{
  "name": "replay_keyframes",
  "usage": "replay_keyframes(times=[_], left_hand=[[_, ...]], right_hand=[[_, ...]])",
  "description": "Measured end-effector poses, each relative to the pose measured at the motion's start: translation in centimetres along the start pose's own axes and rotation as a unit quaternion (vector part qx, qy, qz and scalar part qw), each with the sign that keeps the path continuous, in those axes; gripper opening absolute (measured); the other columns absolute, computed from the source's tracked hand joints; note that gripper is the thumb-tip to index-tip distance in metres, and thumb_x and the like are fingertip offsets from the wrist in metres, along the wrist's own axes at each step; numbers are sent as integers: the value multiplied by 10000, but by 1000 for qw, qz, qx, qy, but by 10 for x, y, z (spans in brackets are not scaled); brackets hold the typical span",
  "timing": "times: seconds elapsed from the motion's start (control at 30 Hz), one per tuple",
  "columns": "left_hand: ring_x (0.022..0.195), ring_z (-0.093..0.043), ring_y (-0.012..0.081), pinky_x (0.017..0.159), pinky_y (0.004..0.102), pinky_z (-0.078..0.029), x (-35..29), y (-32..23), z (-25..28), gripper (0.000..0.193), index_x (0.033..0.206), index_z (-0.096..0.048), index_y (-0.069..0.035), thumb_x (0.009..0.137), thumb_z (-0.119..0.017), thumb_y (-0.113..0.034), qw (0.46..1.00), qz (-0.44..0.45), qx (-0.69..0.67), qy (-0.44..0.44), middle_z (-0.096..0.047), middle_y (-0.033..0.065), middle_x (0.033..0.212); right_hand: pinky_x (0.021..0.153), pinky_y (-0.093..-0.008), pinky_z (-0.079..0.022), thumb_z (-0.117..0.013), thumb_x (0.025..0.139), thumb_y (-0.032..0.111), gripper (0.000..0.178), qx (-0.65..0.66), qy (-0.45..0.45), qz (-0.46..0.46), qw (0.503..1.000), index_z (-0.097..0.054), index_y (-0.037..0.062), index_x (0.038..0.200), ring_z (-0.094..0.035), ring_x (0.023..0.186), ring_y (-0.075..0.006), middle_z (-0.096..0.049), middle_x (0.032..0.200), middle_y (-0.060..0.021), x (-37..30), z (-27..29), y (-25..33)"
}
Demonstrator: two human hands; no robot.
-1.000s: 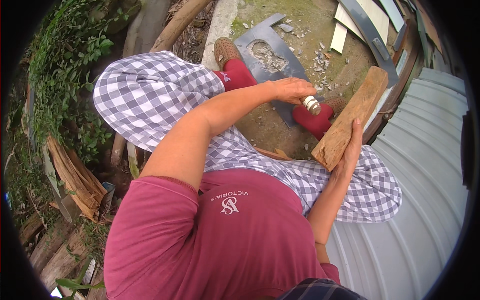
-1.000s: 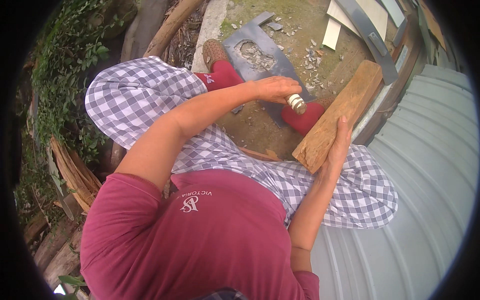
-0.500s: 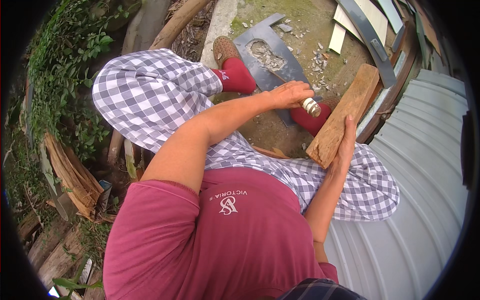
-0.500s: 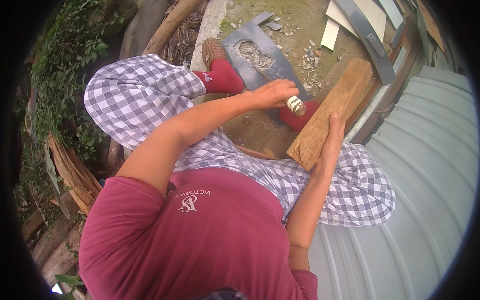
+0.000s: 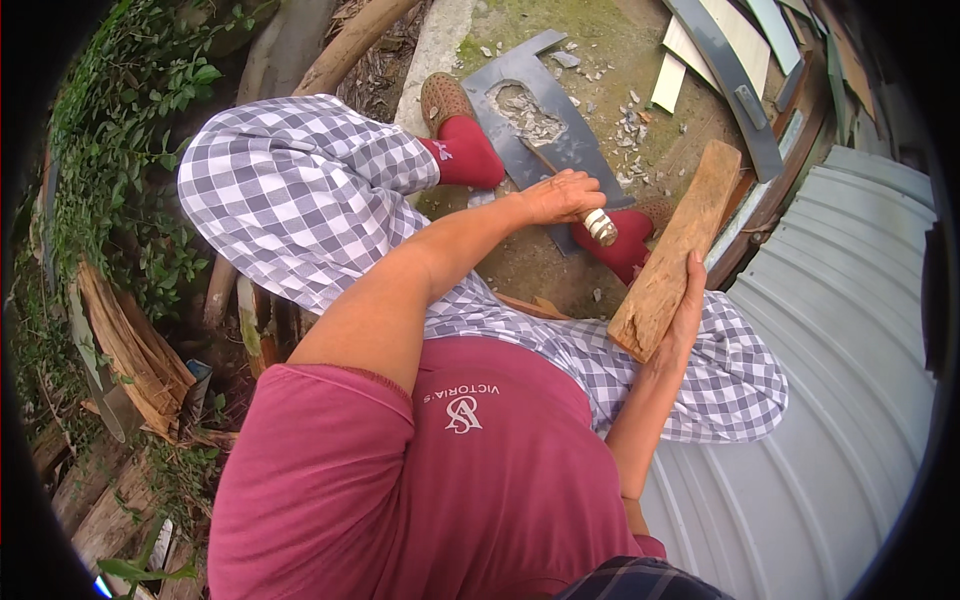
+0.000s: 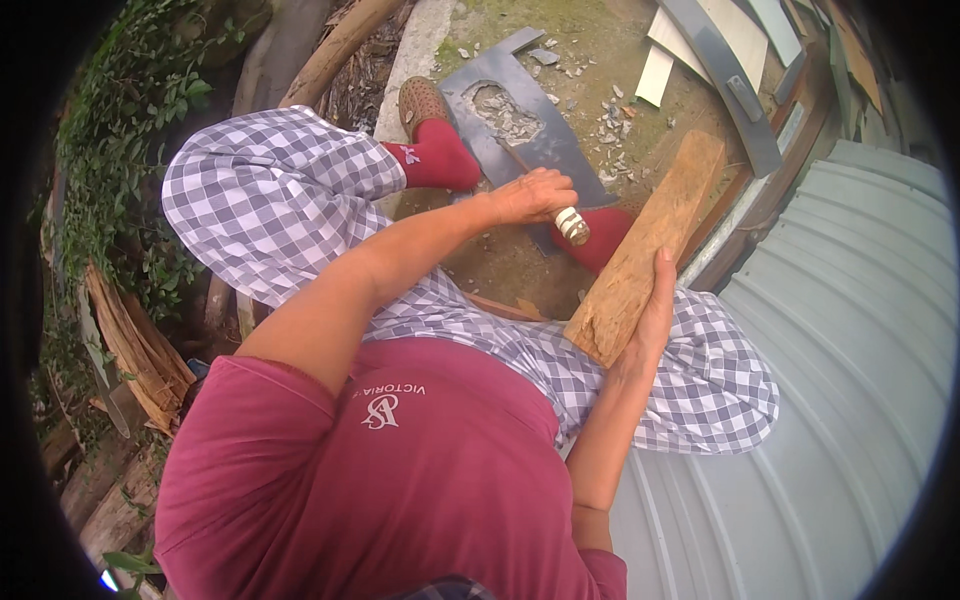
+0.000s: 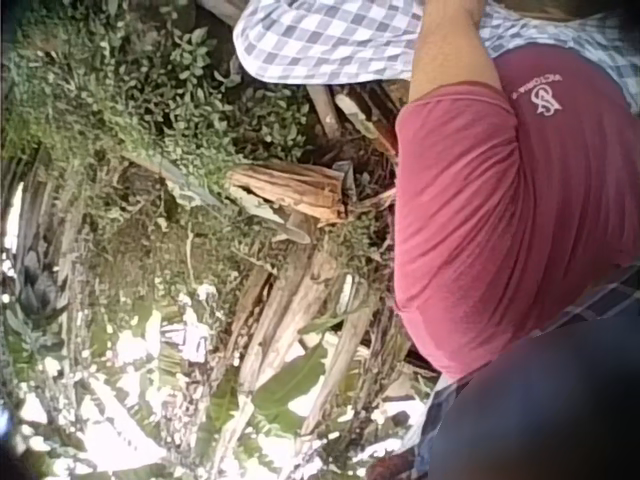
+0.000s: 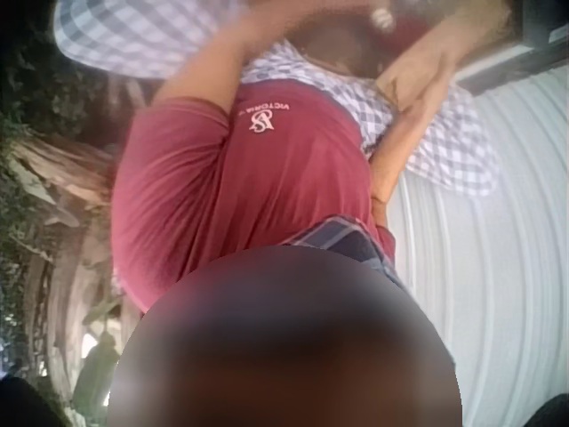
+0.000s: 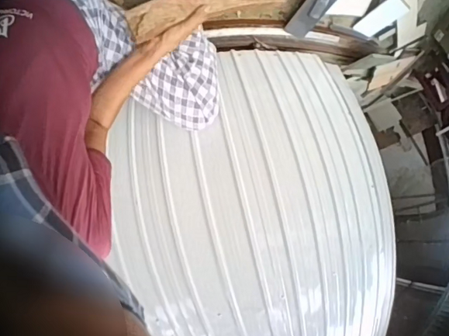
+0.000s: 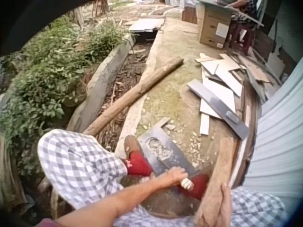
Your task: Carving a piece of wood using a chisel and a wooden mallet.
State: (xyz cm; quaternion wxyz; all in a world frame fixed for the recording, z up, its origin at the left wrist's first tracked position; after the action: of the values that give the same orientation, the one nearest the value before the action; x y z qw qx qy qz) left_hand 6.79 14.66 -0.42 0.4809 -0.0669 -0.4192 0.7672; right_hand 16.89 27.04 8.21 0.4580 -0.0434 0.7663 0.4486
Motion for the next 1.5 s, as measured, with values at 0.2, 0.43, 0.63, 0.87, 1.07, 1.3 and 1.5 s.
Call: replay_keyframes(times=[0.2,0.43,0.63,0.87,1.07,1.3,1.5], left_hand=[[864,-564,299,736,388,-445,35,55,73,235,931,-515,-76,749,-662,-96,967,179,-128,-128,-551,110,870],[838,-577,291,728,383,-446,31,47,72,280,956,-513,-63,725,-669,-67,968,171,-115,-141,-562,123,861],[848,-564,311,735,398,-445,30,50,75,257,919,-509,-60,719,-670,-69,966,177,-116,-145,-558,121,858],[845,-563,318,733,415,-441,26,53,75,242,898,-493,-55,728,-664,-78,963,183,-121,-158,-555,128,849],[837,-567,319,730,412,-442,32,51,75,245,910,-500,-51,736,-668,-88,965,174,-113,-161,-555,131,837],[840,-571,319,729,412,-448,20,52,64,249,899,-513,-50,727,-686,-97,965,183,-107,-153,-565,133,840],[843,-575,322,723,416,-450,28,50,71,249,890,-507,-51,713,-678,-90,968,175,-115,-139,-564,129,843]], right_hand=[[622,-310,-551,-567,878,449,519,97,-129,261,952,-479,2,1127,-632,782,-222,-591,999,-142,-64,37,78],[858,-336,-469,-558,899,375,564,-110,-103,352,924,-402,-28,1260,-559,1016,-216,-525,1148,-142,-42,-11,53],[959,-314,-371,-535,916,282,585,-163,114,76,977,-332,-21,1373,-483,1133,-198,-503,1230,-126,5,-54,-56],[726,-364,-552,-606,860,381,567,-54,-94,440,891,-431,-30,1209,-612,896,-233,-563,1020,-149,-85,7,166],[903,-373,-450,-601,868,371,623,-233,-150,447,851,-384,-61,1261,-550,1030,-242,-541,1097,-177,-62,-34,93],[855,-312,-445,-592,875,221,511,-255,74,208,941,-422,-41,1280,-553,991,-178,-553,1149,-138,-35,-76,36],[746,-381,-556,-610,837,418,568,-21,-90,456,885,-457,-44,1131,-622,886,-251,-565,993,-165,-105,-21,176]])
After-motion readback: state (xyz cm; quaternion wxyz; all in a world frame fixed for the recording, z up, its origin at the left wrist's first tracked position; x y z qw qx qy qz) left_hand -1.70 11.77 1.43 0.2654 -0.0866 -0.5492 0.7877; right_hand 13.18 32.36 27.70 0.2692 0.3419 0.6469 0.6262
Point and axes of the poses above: each hand's wrist, its own x-axis towards the middle knuckle, its own z-axis out of the back of the hand, y = z × x, the point moved 10 cm from there along x, towards the middle knuckle
